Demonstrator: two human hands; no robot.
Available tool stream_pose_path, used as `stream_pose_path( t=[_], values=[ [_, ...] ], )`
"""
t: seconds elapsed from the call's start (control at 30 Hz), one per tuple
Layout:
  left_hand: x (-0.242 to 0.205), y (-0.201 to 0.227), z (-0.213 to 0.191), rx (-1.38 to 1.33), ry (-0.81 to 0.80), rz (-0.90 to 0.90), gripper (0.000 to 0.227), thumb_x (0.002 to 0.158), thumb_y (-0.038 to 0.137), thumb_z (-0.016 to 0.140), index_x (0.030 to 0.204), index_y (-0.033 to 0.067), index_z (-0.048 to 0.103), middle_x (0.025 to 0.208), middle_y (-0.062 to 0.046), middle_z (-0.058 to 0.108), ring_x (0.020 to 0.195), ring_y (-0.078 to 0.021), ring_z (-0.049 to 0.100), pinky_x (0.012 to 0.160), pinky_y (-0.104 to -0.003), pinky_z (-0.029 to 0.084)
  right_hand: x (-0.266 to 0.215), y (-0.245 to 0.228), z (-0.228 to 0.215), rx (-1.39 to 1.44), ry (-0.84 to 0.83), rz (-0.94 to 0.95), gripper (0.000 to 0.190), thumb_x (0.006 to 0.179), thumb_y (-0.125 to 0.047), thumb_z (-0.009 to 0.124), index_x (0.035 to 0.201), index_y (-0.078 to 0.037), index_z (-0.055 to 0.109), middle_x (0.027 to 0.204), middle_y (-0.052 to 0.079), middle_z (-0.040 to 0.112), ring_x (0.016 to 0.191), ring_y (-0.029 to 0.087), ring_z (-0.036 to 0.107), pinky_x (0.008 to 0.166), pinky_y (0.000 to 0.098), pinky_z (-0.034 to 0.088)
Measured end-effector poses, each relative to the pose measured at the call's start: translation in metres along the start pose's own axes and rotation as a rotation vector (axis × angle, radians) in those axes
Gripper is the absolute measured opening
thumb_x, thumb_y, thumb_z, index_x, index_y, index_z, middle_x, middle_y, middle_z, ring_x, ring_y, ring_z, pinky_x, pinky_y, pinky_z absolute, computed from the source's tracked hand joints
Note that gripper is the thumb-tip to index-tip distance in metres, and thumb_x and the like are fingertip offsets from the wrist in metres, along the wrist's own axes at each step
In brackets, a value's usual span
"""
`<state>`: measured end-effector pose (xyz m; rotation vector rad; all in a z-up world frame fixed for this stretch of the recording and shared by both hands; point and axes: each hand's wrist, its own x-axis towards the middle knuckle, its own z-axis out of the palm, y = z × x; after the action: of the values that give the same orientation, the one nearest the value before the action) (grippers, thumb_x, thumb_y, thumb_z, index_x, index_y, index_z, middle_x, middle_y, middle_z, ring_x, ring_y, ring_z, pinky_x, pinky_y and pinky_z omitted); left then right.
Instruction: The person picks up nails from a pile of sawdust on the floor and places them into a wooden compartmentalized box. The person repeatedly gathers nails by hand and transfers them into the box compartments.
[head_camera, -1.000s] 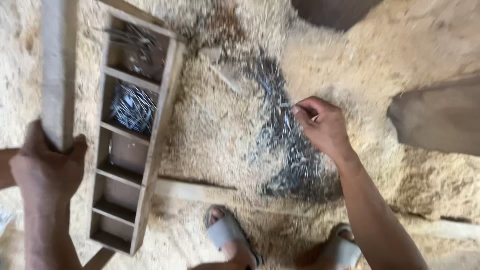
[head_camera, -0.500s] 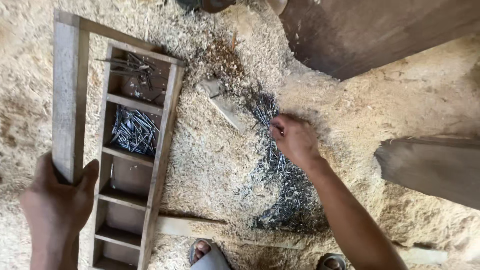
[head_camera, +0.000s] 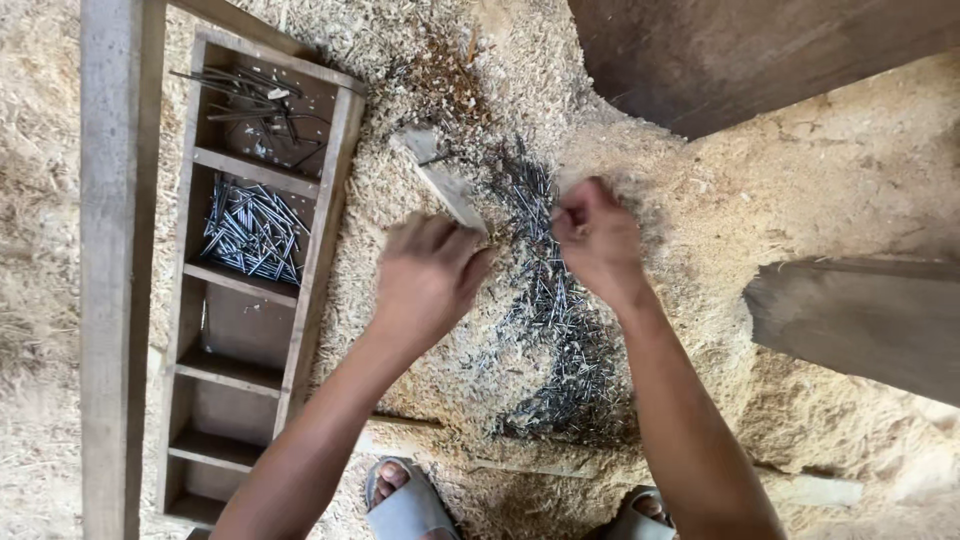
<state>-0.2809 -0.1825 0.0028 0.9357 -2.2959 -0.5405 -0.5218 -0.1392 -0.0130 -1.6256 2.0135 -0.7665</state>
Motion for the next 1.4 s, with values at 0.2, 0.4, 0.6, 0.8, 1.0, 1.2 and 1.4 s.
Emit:
stream_pose_path(
  t=[0.2, 0.4, 0.6, 0.8, 1.0, 1.2, 1.4],
  values=[
    [0.037, -0.005, 0.066, 0.382, -0.147, 0.062, 0.012, 0.079, 0.011, 0.075, 0.086, 0.0009, 0.075, 0.095, -0.021, 0.072, 0.089, -0.0337, 0.070, 0.071, -0.040, 0.060, -0.007, -0.017, -0.023, 0.666, -0.077, 0.477, 0.033, 0.094, 0.005, 0.058, 0.124, -0.006, 0.057, 0.095, 0.010, 0.073, 0.082, 0.015, 0.073, 0.075, 0.0282, 0.065],
    [0.007, -0.009, 0.023, -0.015, -0.145, -0.159, 0.007, 0.093, 0.004, 0.074, 0.098, -0.0009, 0.076, 0.098, -0.021, 0.072, 0.078, -0.0286, 0.069, 0.061, -0.038, 0.059, 0.001, -0.019, 0.011, 0.281, -0.125, 0.503, 0.020, 0.093, -0.012, 0.071, 0.109, -0.004, 0.062, 0.092, 0.010, 0.071, 0.072, 0.014, 0.069, 0.065, 0.0266, 0.065],
    [-0.048, -0.004, -0.038, -0.645, -0.069, -0.429, 0.021, 0.093, -0.003, 0.069, 0.111, 0.0063, 0.075, 0.103, -0.007, 0.073, 0.087, -0.0101, 0.069, 0.069, -0.027, 0.059, 0.005, -0.011, 0.030, -0.112, -0.125, 0.470, 0.026, 0.092, -0.027, 0.077, 0.100, -0.006, 0.065, 0.085, 0.008, 0.071, 0.063, 0.014, 0.067, 0.054, 0.0278, 0.060],
    [-0.056, -0.006, -0.056, -1.003, -0.064, -0.609, 0.020, 0.094, 0.004, 0.073, 0.113, 0.0094, 0.077, 0.098, -0.004, 0.069, 0.085, -0.0085, 0.062, 0.071, -0.023, 0.054, 0.003, 0.001, 0.029, 0.078, -0.098, 0.410, 0.018, 0.093, -0.023, 0.076, 0.096, -0.007, 0.070, 0.087, 0.006, 0.075, 0.068, 0.009, 0.071, 0.059, 0.0225, 0.062],
    [-0.039, -0.011, -0.043, -0.990, -0.026, -0.534, 0.017, 0.100, 0.010, 0.067, 0.113, 0.0014, 0.074, 0.101, -0.006, 0.073, 0.087, -0.0106, 0.065, 0.073, -0.024, 0.055, -0.022, 0.018, -0.008, 1.080, -0.241, 0.236, 0.006, 0.106, -0.004, 0.064, 0.109, 0.000, 0.066, 0.104, 0.015, 0.076, 0.080, 0.014, 0.069, 0.064, 0.0242, 0.057],
    [-0.007, -0.022, -0.023, -1.062, -0.135, -0.629, 0.023, 0.106, 0.015, 0.050, 0.115, 0.0077, 0.070, 0.093, -0.007, 0.074, 0.074, -0.0116, 0.066, 0.065, -0.026, 0.058, -0.045, 0.006, -0.018, 1.630, -0.253, 0.210, 0.039, 0.094, 0.004, 0.056, 0.133, 0.004, 0.056, 0.103, 0.014, 0.074, 0.088, 0.019, 0.072, 0.077, 0.0292, 0.061],
    [0.047, -0.033, 0.024, -0.252, -0.122, -0.222, 0.020, 0.091, 0.002, 0.061, 0.104, 0.0068, 0.075, 0.095, -0.013, 0.073, 0.055, -0.0157, 0.063, 0.041, -0.030, 0.050, -0.014, -0.005, -0.003, 1.065, -0.207, 0.348, 0.023, 0.100, -0.011, 0.070, 0.119, 0.001, 0.070, 0.084, 0.006, 0.066, 0.064, 0.011, 0.054, 0.049, 0.0224, 0.043]
  ],
)
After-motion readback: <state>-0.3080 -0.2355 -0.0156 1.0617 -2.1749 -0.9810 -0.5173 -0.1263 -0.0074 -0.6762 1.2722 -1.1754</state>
